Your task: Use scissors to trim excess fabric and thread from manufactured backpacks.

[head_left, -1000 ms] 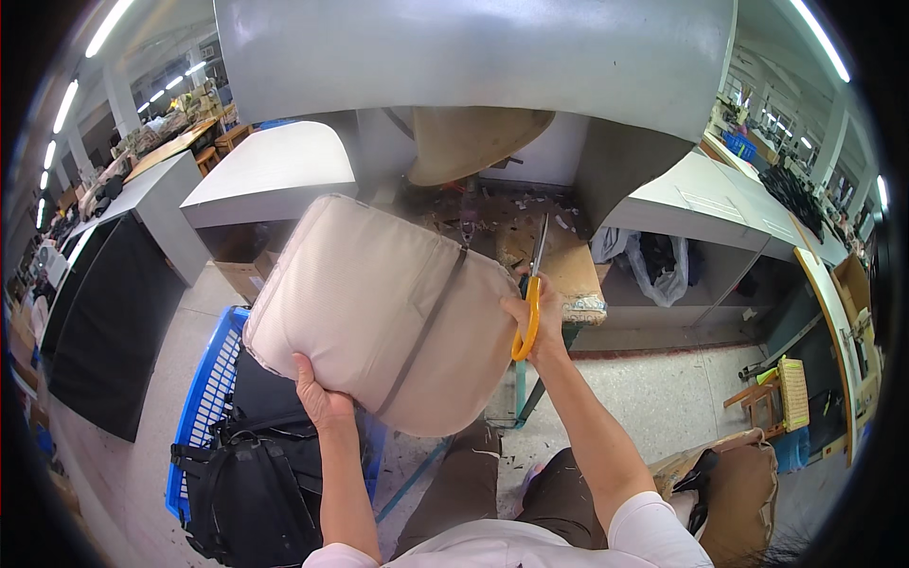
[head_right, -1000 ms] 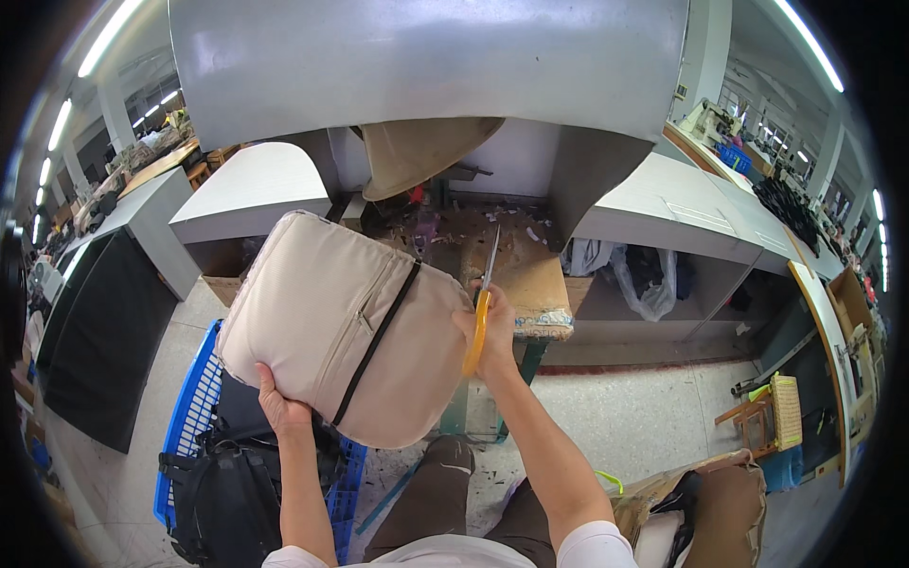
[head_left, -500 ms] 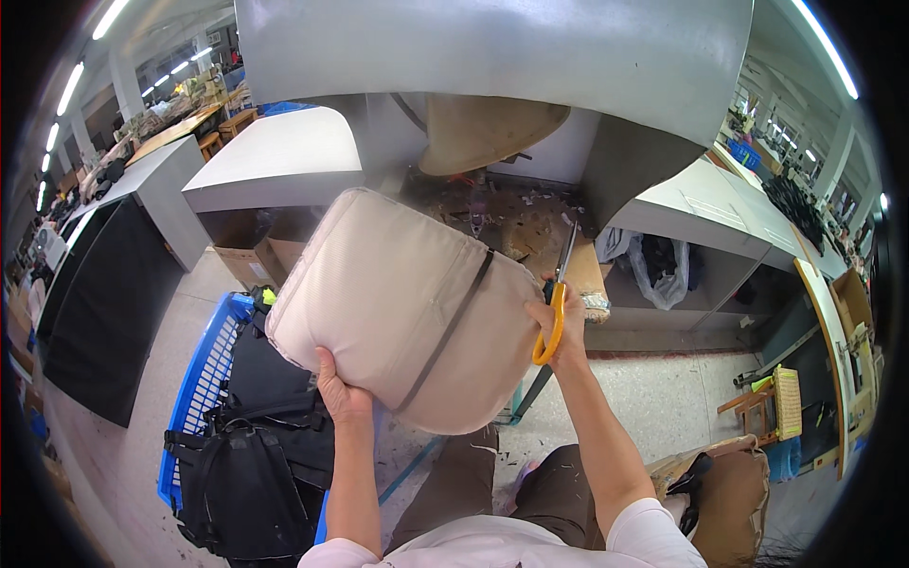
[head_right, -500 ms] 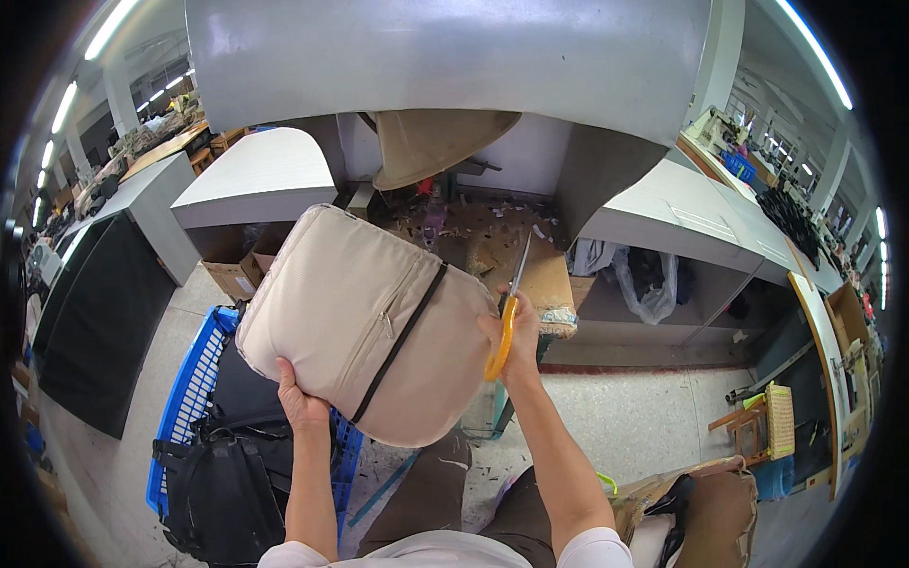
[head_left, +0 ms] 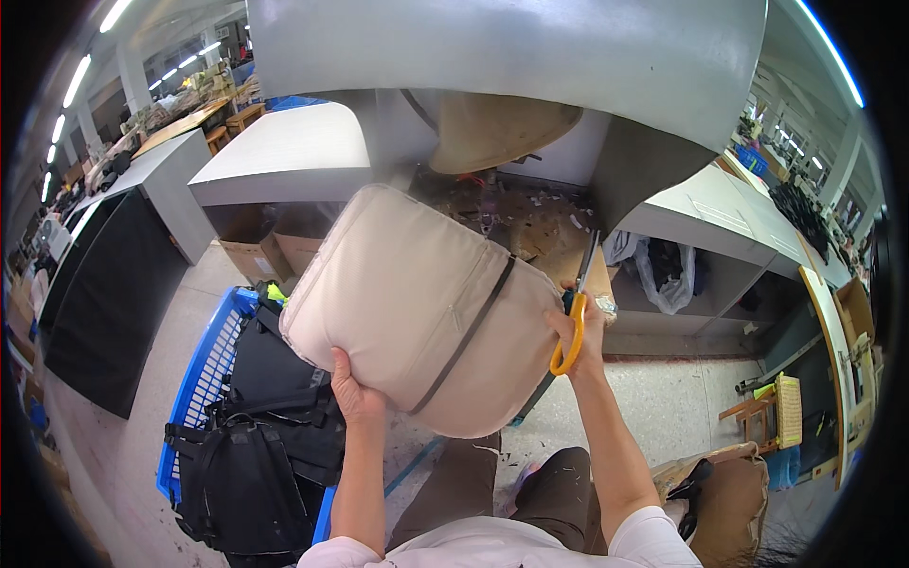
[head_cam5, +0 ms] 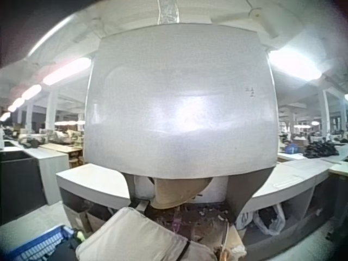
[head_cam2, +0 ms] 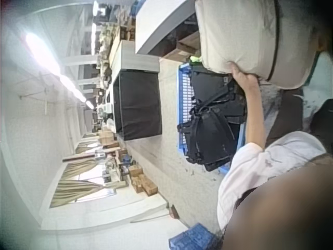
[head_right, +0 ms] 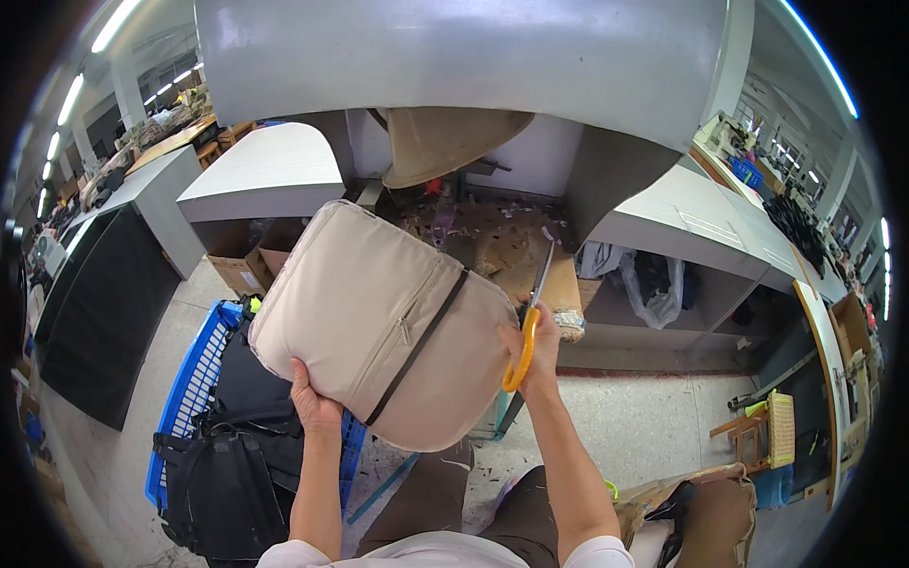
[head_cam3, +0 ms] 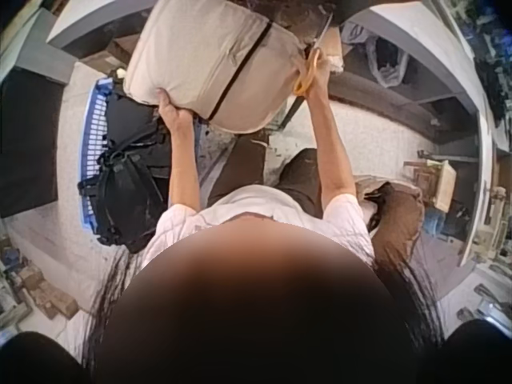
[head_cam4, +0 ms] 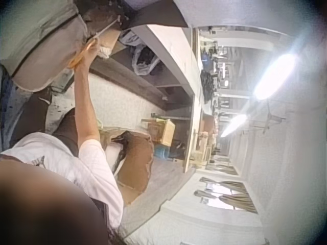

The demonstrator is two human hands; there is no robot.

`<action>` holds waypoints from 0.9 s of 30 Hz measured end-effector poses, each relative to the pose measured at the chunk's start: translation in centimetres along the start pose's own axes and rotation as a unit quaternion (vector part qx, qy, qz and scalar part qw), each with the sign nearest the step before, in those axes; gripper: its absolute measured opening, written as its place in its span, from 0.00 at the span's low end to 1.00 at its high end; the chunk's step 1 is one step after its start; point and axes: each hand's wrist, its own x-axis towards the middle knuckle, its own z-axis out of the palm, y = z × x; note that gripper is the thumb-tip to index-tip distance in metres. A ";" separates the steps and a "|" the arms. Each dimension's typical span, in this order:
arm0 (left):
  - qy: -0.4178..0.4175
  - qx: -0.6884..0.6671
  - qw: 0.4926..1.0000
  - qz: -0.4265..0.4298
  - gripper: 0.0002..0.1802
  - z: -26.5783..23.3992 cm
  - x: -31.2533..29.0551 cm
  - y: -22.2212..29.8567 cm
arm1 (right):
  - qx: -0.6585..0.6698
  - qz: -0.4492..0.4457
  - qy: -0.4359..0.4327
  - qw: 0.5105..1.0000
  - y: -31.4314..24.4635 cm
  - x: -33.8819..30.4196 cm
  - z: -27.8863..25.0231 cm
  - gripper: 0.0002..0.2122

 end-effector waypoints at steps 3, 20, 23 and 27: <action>-0.010 -0.009 1.000 0.001 0.27 0.2 -0.3 -0.2 | -0.002 -0.008 -0.006 1.000 0.1 -0.2 -0.4 0.20; -0.028 0.101 0.990 0.093 0.21 -5.0 -4.1 5.0 | -0.055 0.037 -0.050 0.997 6.3 -10.1 -2.0 0.20; 0.050 0.090 0.994 0.046 0.18 -5.5 -5.3 5.9 | -0.069 0.007 -0.041 0.997 5.4 -12.2 -1.8 0.22; 0.074 0.061 0.994 0.051 0.18 -8.0 -6.1 5.4 | -0.090 -0.145 -0.093 0.981 2.8 -13.4 -1.2 0.23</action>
